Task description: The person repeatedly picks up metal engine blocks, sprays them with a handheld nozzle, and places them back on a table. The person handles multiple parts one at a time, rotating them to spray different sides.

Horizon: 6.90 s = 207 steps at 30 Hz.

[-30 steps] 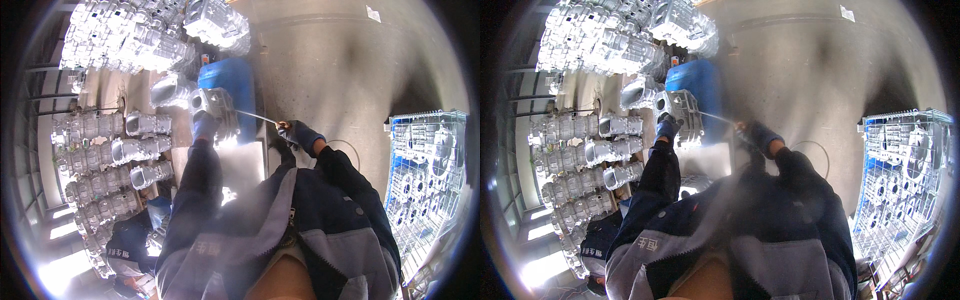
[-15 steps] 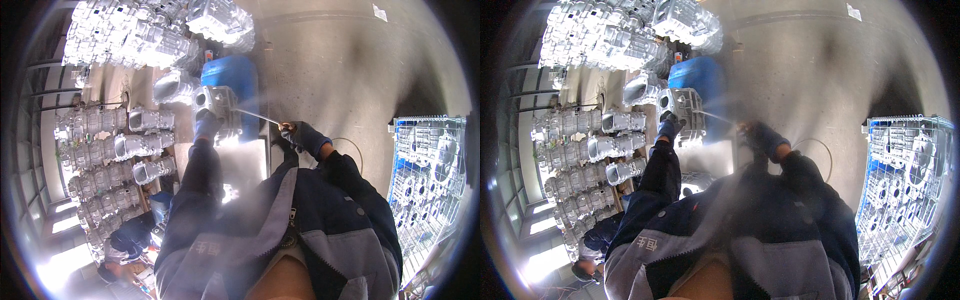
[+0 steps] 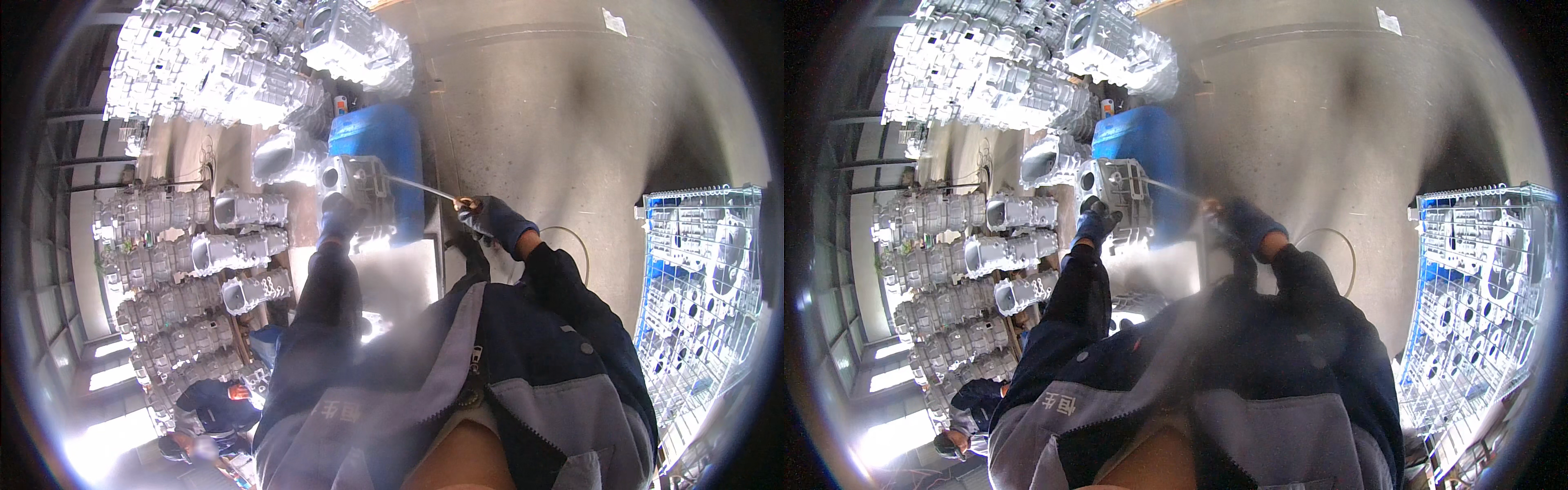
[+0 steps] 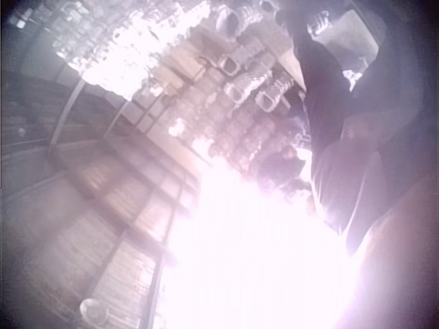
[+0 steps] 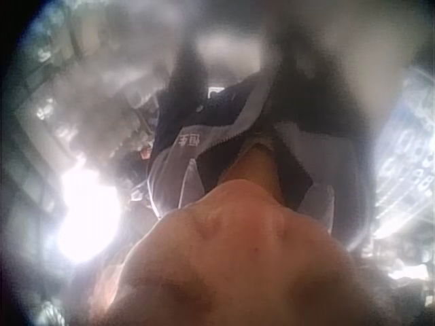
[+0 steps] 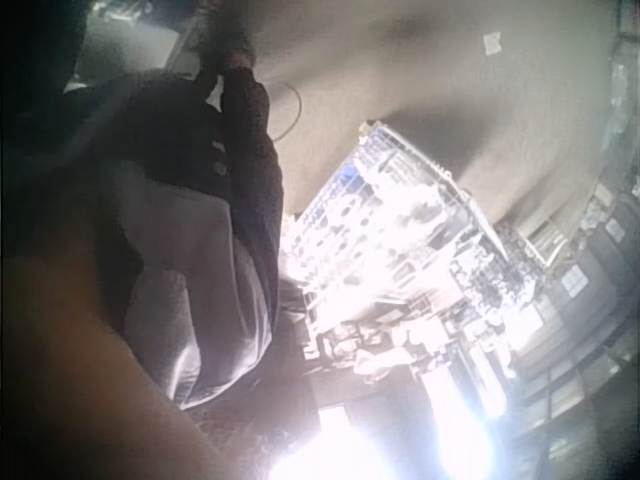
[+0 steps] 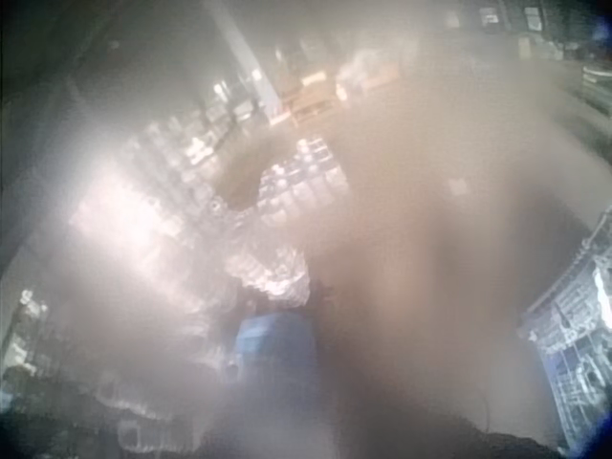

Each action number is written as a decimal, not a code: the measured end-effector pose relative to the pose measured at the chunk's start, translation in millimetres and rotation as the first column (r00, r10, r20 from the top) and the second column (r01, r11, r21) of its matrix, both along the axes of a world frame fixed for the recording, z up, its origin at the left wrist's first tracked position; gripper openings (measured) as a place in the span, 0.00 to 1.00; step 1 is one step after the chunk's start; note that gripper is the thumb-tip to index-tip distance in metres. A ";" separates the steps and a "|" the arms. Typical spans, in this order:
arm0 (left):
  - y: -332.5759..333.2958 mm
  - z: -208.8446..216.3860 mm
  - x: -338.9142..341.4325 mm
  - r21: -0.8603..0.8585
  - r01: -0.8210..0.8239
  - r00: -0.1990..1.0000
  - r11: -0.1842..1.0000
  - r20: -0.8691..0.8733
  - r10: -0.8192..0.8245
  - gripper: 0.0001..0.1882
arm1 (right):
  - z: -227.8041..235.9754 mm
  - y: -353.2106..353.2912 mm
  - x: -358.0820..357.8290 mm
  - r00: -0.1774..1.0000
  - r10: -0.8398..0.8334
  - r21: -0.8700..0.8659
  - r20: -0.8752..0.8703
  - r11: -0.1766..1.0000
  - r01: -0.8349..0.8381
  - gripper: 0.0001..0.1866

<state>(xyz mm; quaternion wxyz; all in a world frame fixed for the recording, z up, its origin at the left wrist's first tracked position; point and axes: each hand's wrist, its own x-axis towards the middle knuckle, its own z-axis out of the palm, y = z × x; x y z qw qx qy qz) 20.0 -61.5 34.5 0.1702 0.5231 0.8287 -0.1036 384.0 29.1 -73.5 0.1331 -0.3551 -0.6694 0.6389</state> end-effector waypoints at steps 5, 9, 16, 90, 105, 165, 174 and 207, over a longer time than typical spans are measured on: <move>-0.8 -13.0 -9.1 0.038 -0.064 0.997 0.997 -0.027 0.065 0.33 | -21.2 0.9 -9.5 0.996 -0.036 0.236 0.079 0.972 0.017 0.15; -1.2 -20.4 -14.2 0.058 -0.092 0.995 0.994 -0.040 0.094 0.32 | -7.4 4.4 -14.1 0.992 0.001 0.078 0.125 0.997 -0.011 0.15; -1.9 -27.5 -19.4 0.092 -0.070 0.996 0.993 -0.040 0.074 0.31 | 34.4 19.1 -21.3 1.000 -0.026 -0.261 0.001 0.965 0.025 0.15; 53.3 7.0 75.3 -0.674 0.524 0.619 0.521 -0.119 -0.776 0.20 | 41.0 0.4 20.5 0.991 -0.132 -0.085 -0.009 0.988 0.131 0.19; 63.2 -16.4 57.5 -0.788 0.334 0.693 0.518 -0.168 -0.702 0.28 | 44.9 7.9 1.2 0.996 -0.085 -0.191 -0.014 0.978 0.081 0.15; 62.1 113.6 95.2 -0.546 0.322 0.852 0.773 -0.189 -0.489 0.27 | 141.0 8.3 15.0 0.998 0.056 0.243 0.010 0.968 -0.057 0.19; 14.1 -78.2 29.3 0.211 0.110 0.911 0.971 -0.412 -0.014 0.28 | 169.2 28.3 5.1 0.987 0.057 -0.426 -0.153 0.897 -0.118 0.24; -69.4 -24.4 -58.3 0.704 -0.612 0.734 0.361 0.336 0.590 0.25 | 117.9 85.8 -78.6 0.969 0.231 -0.287 0.092 0.938 -0.196 0.06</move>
